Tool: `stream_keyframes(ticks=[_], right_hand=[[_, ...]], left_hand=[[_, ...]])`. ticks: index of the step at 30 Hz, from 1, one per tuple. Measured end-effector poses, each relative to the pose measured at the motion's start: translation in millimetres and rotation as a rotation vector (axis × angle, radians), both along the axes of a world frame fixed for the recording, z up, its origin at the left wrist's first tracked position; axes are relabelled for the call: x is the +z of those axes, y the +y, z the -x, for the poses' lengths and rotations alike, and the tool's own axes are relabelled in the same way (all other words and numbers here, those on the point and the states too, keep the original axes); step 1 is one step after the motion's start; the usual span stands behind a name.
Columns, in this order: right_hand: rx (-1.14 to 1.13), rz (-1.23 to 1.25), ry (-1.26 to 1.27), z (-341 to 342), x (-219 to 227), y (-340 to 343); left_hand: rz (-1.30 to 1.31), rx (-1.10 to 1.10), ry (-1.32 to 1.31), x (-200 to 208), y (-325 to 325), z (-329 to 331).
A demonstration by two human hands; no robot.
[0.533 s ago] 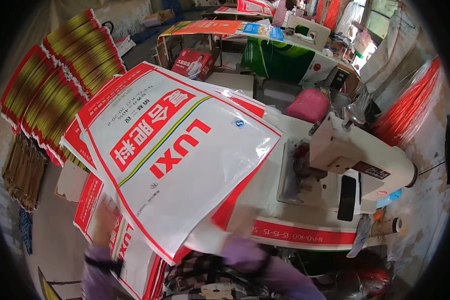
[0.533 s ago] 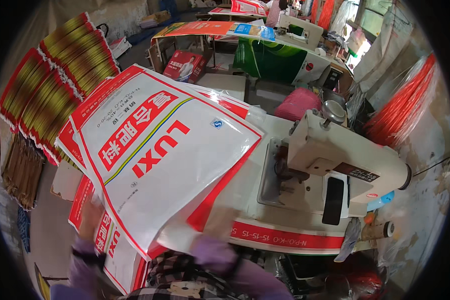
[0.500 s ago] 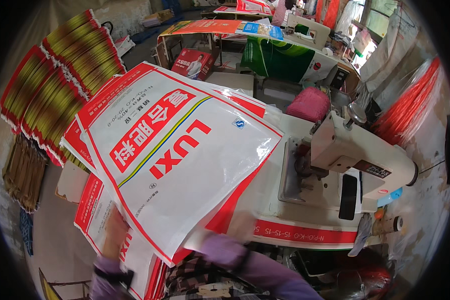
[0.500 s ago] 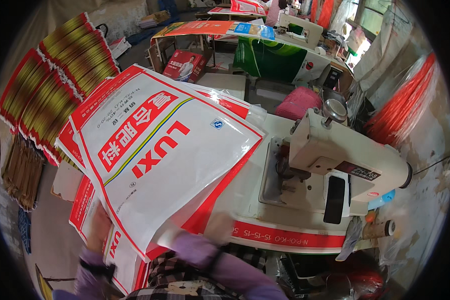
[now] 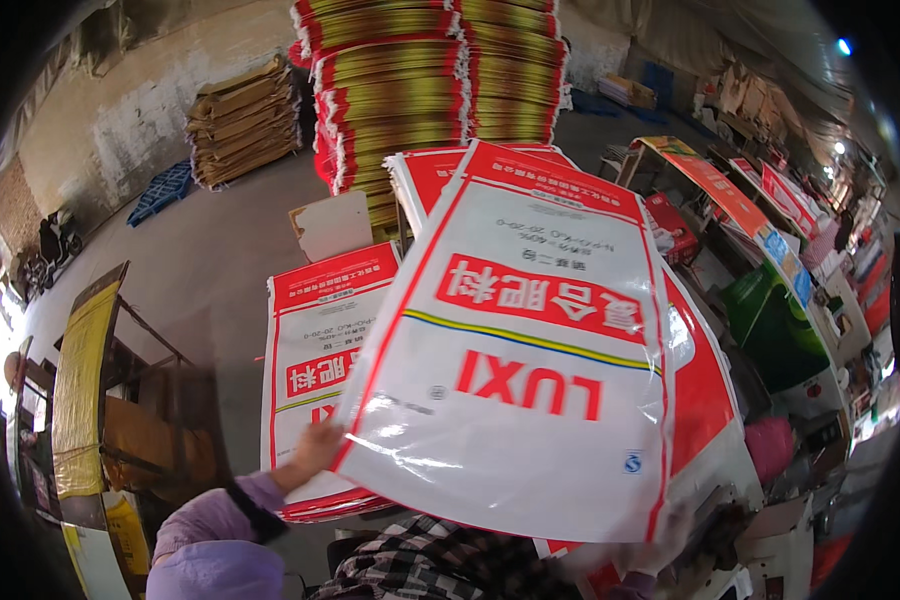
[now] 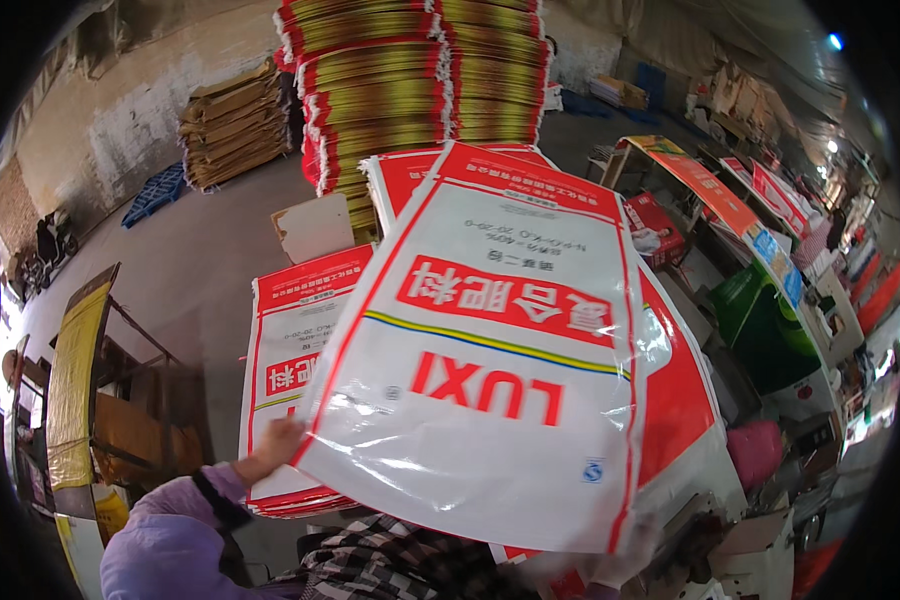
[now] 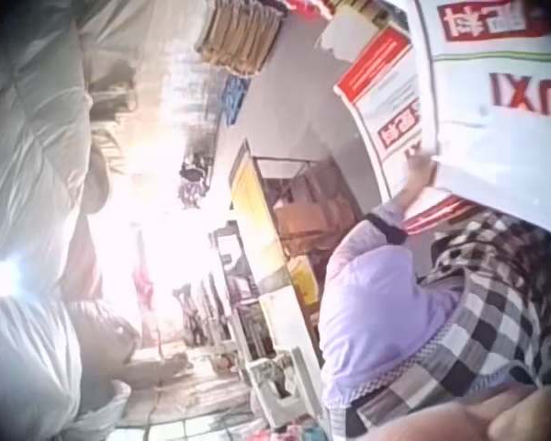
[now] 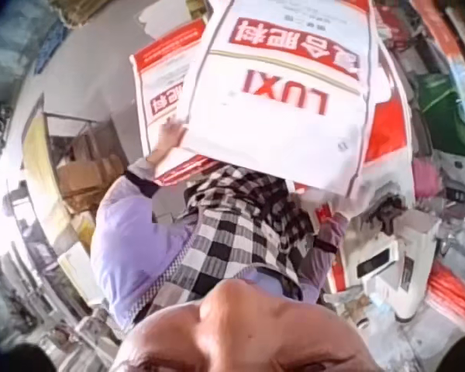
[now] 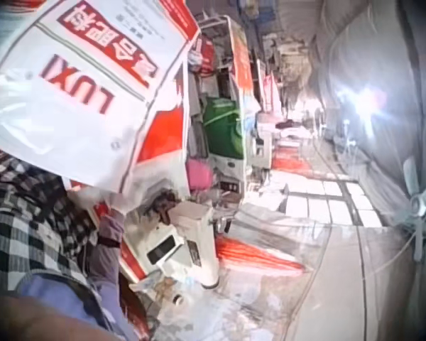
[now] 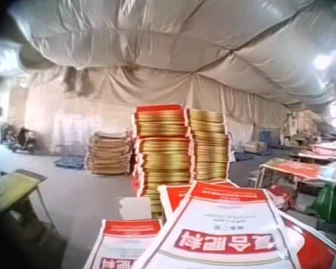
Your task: The person is sewing the edges of large plastic fertilizer bags using an industrial sewing machine.
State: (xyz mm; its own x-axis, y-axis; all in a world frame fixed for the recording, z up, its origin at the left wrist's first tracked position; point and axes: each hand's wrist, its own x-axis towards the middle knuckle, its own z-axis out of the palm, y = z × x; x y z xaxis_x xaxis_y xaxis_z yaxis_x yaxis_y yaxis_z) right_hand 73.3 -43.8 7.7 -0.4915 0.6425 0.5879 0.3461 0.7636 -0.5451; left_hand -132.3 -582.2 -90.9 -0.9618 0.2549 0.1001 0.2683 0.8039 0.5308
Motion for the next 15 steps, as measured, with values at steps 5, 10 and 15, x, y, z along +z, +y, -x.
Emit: stream_keyframes(ticks=[5,10,15], right_hand=[[0.691,0.000,-0.083,95.8,47.5,-128.3],[0.841,0.226,-0.690,164.2,-58.5,-208.1],[0.611,0.344,-0.928,169.1,-212.0,-222.3]], left_hand=[[-0.315,0.570,-0.058,37.3,-142.8,-66.8],[-0.084,0.753,-0.058,-0.8,-257.1,-157.8],[-0.544,1.014,-0.452,-48.0,-263.0,-237.8]])
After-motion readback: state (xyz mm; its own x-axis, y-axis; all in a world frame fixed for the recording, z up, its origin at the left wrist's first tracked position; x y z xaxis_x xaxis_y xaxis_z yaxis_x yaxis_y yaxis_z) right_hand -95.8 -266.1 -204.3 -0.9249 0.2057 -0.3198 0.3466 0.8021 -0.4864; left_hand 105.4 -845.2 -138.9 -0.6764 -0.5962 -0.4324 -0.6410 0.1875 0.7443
